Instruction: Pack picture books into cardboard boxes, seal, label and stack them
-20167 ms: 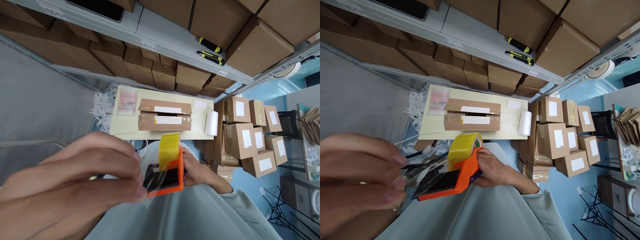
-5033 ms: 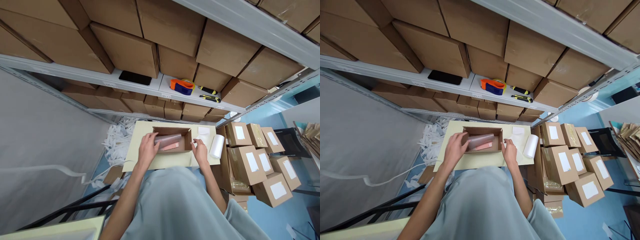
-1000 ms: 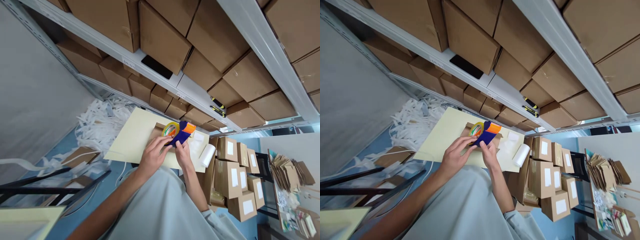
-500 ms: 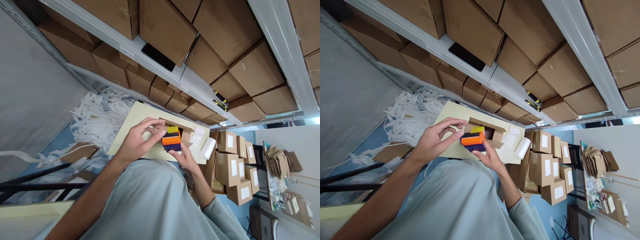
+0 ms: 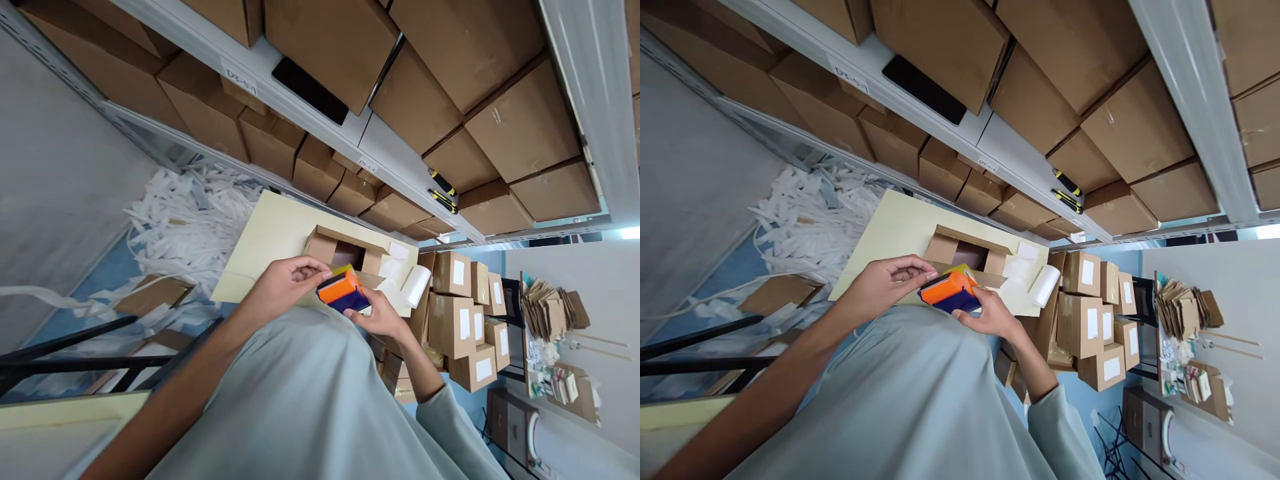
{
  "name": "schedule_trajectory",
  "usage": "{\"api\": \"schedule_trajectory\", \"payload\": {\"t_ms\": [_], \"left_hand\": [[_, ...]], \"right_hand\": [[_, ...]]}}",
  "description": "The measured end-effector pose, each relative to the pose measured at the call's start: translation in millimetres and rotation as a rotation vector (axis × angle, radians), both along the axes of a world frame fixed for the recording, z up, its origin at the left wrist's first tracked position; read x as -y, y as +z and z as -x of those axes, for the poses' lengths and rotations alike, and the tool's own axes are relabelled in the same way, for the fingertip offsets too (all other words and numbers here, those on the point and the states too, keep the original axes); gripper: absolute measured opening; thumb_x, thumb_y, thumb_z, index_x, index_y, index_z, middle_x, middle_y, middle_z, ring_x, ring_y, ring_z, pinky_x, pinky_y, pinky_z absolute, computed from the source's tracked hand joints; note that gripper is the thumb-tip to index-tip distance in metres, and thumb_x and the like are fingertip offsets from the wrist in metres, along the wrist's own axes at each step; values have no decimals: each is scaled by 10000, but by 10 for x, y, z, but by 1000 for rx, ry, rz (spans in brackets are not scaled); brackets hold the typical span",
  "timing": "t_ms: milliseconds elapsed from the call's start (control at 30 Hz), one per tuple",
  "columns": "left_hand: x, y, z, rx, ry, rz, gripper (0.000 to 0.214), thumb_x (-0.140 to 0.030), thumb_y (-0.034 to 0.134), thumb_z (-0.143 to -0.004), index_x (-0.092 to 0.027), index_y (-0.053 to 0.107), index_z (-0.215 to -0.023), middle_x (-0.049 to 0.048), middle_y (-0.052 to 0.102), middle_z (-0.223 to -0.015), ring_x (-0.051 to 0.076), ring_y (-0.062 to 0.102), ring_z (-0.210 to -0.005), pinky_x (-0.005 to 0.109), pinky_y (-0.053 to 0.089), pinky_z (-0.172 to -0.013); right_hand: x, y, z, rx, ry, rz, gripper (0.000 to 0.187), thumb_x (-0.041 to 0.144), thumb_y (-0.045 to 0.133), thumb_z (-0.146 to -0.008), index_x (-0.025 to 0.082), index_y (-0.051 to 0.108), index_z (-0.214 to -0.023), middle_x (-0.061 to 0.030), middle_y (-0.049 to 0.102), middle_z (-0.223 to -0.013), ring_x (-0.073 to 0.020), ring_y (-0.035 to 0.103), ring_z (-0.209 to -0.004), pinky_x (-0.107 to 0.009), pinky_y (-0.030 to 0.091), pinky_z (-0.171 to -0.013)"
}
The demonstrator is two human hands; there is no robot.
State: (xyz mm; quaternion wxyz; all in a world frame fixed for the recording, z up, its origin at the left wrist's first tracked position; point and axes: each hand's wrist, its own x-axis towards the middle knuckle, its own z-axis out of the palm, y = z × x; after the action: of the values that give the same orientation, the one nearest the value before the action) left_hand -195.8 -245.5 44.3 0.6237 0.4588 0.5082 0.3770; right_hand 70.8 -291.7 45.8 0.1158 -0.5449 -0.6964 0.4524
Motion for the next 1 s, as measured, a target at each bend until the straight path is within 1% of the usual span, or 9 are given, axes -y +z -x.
{"api": "schedule_trajectory", "payload": {"t_ms": [167,267,333,433,567,700,767,833,1000], "left_hand": [[131,-400,-121,57,165,131,587,-773,897,-626,-225,802,-812,86,827,-866,267,767,-817,373,651,-779],[204,-534,-84,32,272,141,538,-735,899,-634,-232,799,-797,73,813,-825,261,756,-799,349,636,-742],[236,-581,-19,-7,355,147,481,-679,897,-667,-230,808,-818,59,794,-796,237,730,-759,328,622,-717],[240,-637,34,-7,528,168,441,-610,918,-674,-222,812,-854,40,766,-791,198,682,-712,321,629,-716],[183,-743,-163,300,638,271,520,-604,992,-579,-205,772,-830,26,728,-804,188,688,-769,427,684,-893],[71,-888,-463,511,681,330,569,-596,1028,-564,-189,748,-846,1,682,-785,156,654,-762,514,671,-978],[-10,-977,-540,553,725,325,572,-584,1033,-572,-185,745,-863,-9,670,-783,144,647,-764,510,658,-1000],[-93,-1074,-564,568,759,331,576,-569,1041,-563,-183,735,-862,-18,659,-772,134,640,-757,493,649,-1009],[-217,-1283,-541,572,782,368,575,-565,1034,-561,-190,691,-830,-20,648,-751,141,639,-765,458,648,-970]], "right_hand": [[-50,-190,87,-155,-95,334,604,795,702,-929,194,722,-997,-34,754,-844,-222,709,-757,-332,575,-723],[-109,-149,97,-125,-70,398,650,853,709,-894,205,716,-946,-33,743,-815,-211,680,-724,-315,543,-675],[-187,6,18,-24,2,381,636,843,725,-890,208,720,-924,-21,719,-789,-195,639,-708,-297,496,-648],[-402,370,-216,161,132,354,638,839,708,-901,203,704,-857,-3,661,-732,-172,570,-683,-277,414,-613],[-883,857,-499,382,241,270,637,822,679,-920,195,685,-813,24,570,-651,-136,468,-607,-277,327,-593],[-1429,1083,-517,475,357,221,649,835,698,-893,195,679,-787,24,575,-637,-132,483,-592,-282,313,-590],[-1645,1055,-465,456,389,263,669,853,702,-878,191,686,-785,9,628,-655,-137,535,-599,-277,335,-584],[-1794,936,-425,428,385,299,693,872,711,-858,183,704,-793,-13,691,-690,-144,586,-611,-268,369,-578],[-1866,422,-480,308,284,469,729,899,762,-798,171,728,-791,-53,771,-737,-166,679,-647,-253,492,-595]]}}
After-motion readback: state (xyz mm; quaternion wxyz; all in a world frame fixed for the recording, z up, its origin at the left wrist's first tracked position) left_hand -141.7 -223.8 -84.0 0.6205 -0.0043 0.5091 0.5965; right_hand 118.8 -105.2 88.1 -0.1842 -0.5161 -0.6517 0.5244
